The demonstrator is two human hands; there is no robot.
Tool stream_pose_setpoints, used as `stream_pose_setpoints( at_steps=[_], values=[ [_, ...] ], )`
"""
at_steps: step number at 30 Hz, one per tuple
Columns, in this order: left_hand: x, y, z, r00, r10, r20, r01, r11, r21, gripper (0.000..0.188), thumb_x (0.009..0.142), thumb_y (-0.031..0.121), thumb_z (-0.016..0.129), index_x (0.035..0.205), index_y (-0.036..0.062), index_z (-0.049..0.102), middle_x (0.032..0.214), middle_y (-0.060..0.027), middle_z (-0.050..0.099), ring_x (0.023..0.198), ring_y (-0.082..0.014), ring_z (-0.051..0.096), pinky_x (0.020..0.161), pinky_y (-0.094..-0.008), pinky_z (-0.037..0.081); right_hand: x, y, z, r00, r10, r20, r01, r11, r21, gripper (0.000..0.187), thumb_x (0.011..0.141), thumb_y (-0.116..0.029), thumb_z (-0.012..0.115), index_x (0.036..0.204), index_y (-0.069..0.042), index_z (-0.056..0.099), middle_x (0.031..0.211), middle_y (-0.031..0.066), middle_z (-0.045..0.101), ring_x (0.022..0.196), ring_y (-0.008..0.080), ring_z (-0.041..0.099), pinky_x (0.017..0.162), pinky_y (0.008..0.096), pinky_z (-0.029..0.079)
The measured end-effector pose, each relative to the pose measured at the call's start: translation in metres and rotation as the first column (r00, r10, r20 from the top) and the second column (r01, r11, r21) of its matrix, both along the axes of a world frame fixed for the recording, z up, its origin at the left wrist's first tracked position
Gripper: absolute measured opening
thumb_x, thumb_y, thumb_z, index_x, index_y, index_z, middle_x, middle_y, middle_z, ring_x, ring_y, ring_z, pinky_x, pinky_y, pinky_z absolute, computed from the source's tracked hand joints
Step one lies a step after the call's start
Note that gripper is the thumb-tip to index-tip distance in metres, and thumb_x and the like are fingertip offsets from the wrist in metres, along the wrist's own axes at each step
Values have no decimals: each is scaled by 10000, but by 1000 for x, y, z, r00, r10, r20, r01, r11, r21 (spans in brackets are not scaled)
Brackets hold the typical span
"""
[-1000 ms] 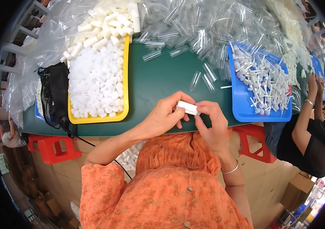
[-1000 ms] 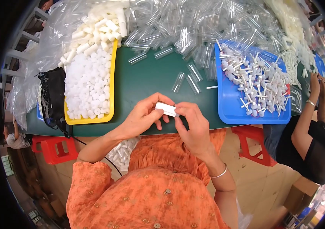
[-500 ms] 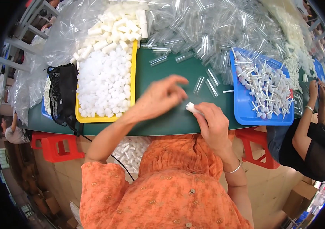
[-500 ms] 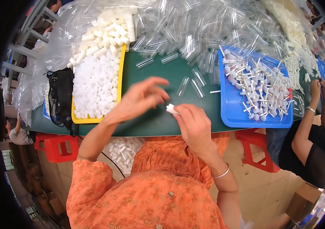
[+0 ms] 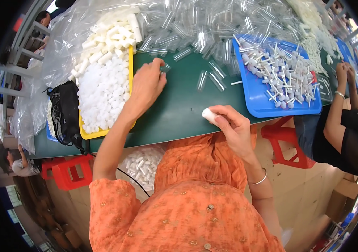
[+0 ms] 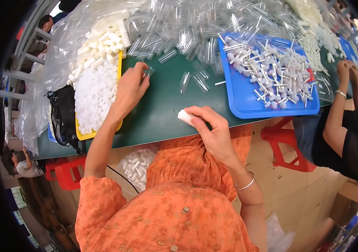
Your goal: Assembling plastic tubes by inserting small white components and capping them.
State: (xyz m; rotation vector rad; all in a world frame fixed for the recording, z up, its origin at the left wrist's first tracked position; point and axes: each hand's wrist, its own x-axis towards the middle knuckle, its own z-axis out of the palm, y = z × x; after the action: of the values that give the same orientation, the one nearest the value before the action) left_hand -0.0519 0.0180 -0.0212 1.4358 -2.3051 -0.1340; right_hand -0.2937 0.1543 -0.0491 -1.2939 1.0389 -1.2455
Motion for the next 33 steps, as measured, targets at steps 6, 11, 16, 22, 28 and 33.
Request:
stream_pose_setpoints(
  at_steps=[6,11,16,22,28,33],
  values=[
    [-32,87,11,486,452,-748,620,424,660,258,933,95,483,1166,36,576,755,29,428,654,-83,414,559,-240,412,1,7,12,982,-114,-150,86,980,-181,178,926,5,589,1085,14,668,972,80,641,847,152,611,744,255,484],
    [-42,99,1,435,657,-616,688,199,698,191,956,190,584,1079,46,612,724,62,400,617,-53,343,498,-219,308,2,14,20,957,-149,-247,76,956,-283,208,884,23,630,1078,-26,687,930,81,633,796,175,604,655,264,462],
    [-46,102,-2,441,652,-616,699,181,692,199,949,203,629,1058,37,619,727,57,440,592,-48,326,486,-198,283,3,18,14,946,-176,-272,86,946,-314,224,855,30,659,1063,-43,701,913,77,630,759,172,597,608,269,447],
    [-44,105,-1,555,543,-630,603,259,754,223,966,201,603,1109,30,606,789,48,492,633,-33,373,480,-197,298,-2,18,13,931,-164,-326,63,953,-297,233,848,54,653,1055,-39,705,919,75,637,751,166,592,610,263,447],
    [-35,108,6,655,223,-722,630,367,685,321,994,199,545,1270,35,534,956,42,514,749,-22,409,617,-182,360,-7,16,17,955,-166,-245,93,955,-283,237,844,69,646,1048,-36,708,917,73,647,751,151,594,610,252,446],
    [-40,108,10,718,117,-686,587,428,687,305,975,154,561,1245,13,553,1009,24,555,861,-56,486,772,-224,423,-9,20,19,922,-132,-365,27,960,-279,234,842,61,650,1046,-37,709,913,84,647,755,167,609,619,269,461]
  ],
)
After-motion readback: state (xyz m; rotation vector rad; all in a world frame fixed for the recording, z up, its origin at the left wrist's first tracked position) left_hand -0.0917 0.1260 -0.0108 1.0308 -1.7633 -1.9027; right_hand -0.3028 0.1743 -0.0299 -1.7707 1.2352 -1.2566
